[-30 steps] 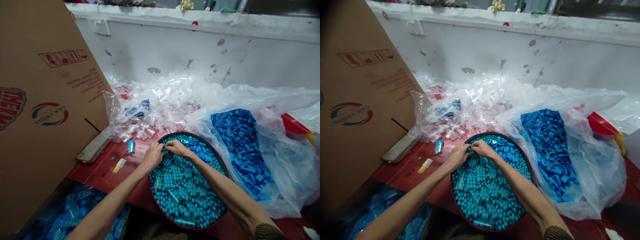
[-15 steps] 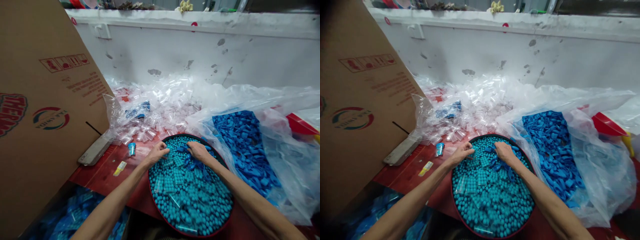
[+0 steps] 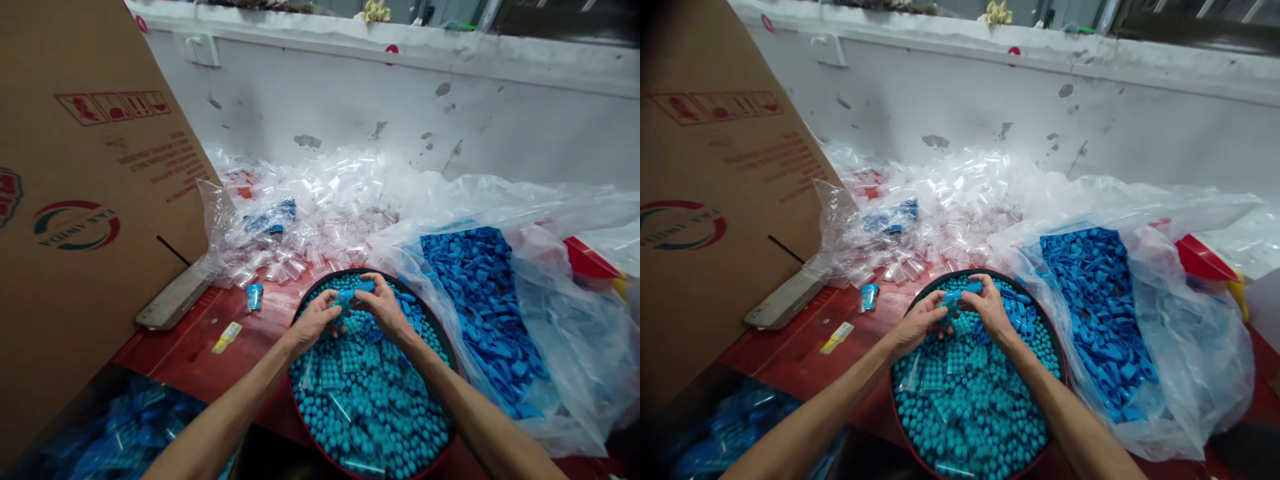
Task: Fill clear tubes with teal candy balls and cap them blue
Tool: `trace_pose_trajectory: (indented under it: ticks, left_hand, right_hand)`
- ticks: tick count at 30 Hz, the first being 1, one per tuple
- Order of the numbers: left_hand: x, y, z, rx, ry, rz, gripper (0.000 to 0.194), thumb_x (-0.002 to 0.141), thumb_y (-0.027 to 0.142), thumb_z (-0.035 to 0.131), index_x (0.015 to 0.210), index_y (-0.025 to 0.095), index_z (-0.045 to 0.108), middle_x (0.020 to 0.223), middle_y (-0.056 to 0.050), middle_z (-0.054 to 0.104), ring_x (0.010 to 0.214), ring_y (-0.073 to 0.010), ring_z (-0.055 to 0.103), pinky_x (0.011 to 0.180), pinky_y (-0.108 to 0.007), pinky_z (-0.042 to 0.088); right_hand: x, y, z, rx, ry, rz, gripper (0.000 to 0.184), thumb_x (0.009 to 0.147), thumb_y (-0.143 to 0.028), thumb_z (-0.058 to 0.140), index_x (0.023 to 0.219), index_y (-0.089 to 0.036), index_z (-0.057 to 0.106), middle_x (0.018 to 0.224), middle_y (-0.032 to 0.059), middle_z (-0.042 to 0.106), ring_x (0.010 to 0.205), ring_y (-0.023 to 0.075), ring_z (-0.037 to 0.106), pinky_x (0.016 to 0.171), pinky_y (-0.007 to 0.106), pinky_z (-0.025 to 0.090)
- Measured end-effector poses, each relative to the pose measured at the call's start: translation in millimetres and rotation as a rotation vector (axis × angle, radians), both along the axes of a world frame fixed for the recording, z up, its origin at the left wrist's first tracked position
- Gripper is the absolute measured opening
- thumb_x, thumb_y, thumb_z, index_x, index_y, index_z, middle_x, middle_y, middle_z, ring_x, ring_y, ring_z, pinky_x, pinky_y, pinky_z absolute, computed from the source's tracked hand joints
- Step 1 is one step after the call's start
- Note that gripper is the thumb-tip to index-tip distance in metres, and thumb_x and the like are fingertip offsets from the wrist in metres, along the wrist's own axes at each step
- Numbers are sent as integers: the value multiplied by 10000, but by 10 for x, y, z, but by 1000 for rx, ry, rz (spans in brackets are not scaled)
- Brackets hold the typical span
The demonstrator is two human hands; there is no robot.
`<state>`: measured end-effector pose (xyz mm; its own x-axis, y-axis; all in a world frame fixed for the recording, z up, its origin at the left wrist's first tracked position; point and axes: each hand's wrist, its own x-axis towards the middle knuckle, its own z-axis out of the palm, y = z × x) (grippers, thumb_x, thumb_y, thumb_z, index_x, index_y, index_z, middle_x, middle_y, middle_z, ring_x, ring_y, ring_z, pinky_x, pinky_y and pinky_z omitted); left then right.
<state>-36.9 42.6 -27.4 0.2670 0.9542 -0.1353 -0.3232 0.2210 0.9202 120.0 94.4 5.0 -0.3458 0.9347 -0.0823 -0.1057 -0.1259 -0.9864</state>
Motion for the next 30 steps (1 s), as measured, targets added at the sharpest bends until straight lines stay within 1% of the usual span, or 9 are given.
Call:
trace_pose_trajectory:
  ticks: [3, 6, 11, 16, 20, 22, 24, 26, 30]
  left_hand:
    - [48, -68, 41, 14, -13, -20, 350, 760, 349, 524, 1038, 181, 393, 767, -16, 552, 534, -96, 563, 397, -149, 369]
    - [82, -116, 81, 14, -24, -13, 387, 759, 353, 520, 1074, 180, 377, 761, -12, 538, 529, -95, 554, 391, -151, 367]
    - [139, -162, 148, 32, 48, 32, 534, 736, 345, 541, 1199, 211, 312, 764, 3, 518, 509, -83, 530, 387, -158, 365]
    - [126, -210, 179, 53, 162, 39, 493, 757, 309, 505, 1207, 211, 332, 776, 3, 503, 517, -73, 506, 408, -164, 371]
    - [106, -241, 178, 65, 269, 75, 445, 760, 293, 491, 1176, 203, 360, 729, 20, 454, 507, -66, 484, 371, -145, 323]
    - [119, -249, 183, 90, 290, 76, 414, 764, 291, 485, 1153, 198, 380, 738, 20, 454, 500, -56, 469, 374, -143, 318]
    - [149, -254, 196, 134, 286, 60, 358, 766, 283, 484, 1105, 189, 418, 758, 16, 475, 507, -48, 460, 407, -149, 338]
    - [189, -259, 214, 164, 274, 46, 308, 768, 273, 483, 1060, 181, 442, 756, 17, 488, 524, -52, 468, 439, -159, 357]
    - [258, -287, 250, 141, 213, 16, 267, 768, 264, 485, 1015, 174, 439, 755, 17, 489, 535, -63, 492, 447, -169, 366]
  right_hand:
    - [49, -115, -3, 150, -193, -23, 210, 638, -257, 612, 812, -185, 519, 571, -62, 511, 534, 96, 510, 549, 227, 429]
    - [132, -184, -14, 188, -329, 3, 145, 684, -304, 567, 658, -167, 525, 537, -37, 513, 510, 101, 486, 514, 228, 402]
    - [179, -291, 0, 247, -332, 128, 203, 764, -320, 469, 907, -182, 514, 575, -44, 506, 484, 98, 475, 494, 231, 403]
    - [290, -266, 43, 343, -444, 130, 274, 751, -327, 497, 982, -183, 469, 790, 0, 551, 553, 92, 496, 507, 222, 418]
    - [463, -176, 166, 575, -733, 91, 232, 763, -331, 480, 931, -179, 529, 731, 4, 568, 603, 124, 516, 572, 246, 425]
    - [505, -172, 242, 714, -884, 163, 219, 768, -294, 474, 936, -179, 553, 790, 31, 591, 692, 149, 541, 658, 273, 428]
    - [490, -205, 290, 802, -908, 268, 240, 763, -262, 482, 978, -180, 553, 898, 59, 597, 811, 172, 544, 738, 293, 416]
    - [434, -252, 289, 787, -817, 310, 277, 755, -256, 501, 1020, -183, 535, 917, 59, 595, 828, 171, 541, 737, 287, 419]
    - [337, -304, 177, 499, -489, 264, 232, 737, -291, 545, 940, -178, 551, 784, 14, 583, 694, 133, 537, 632, 242, 437]
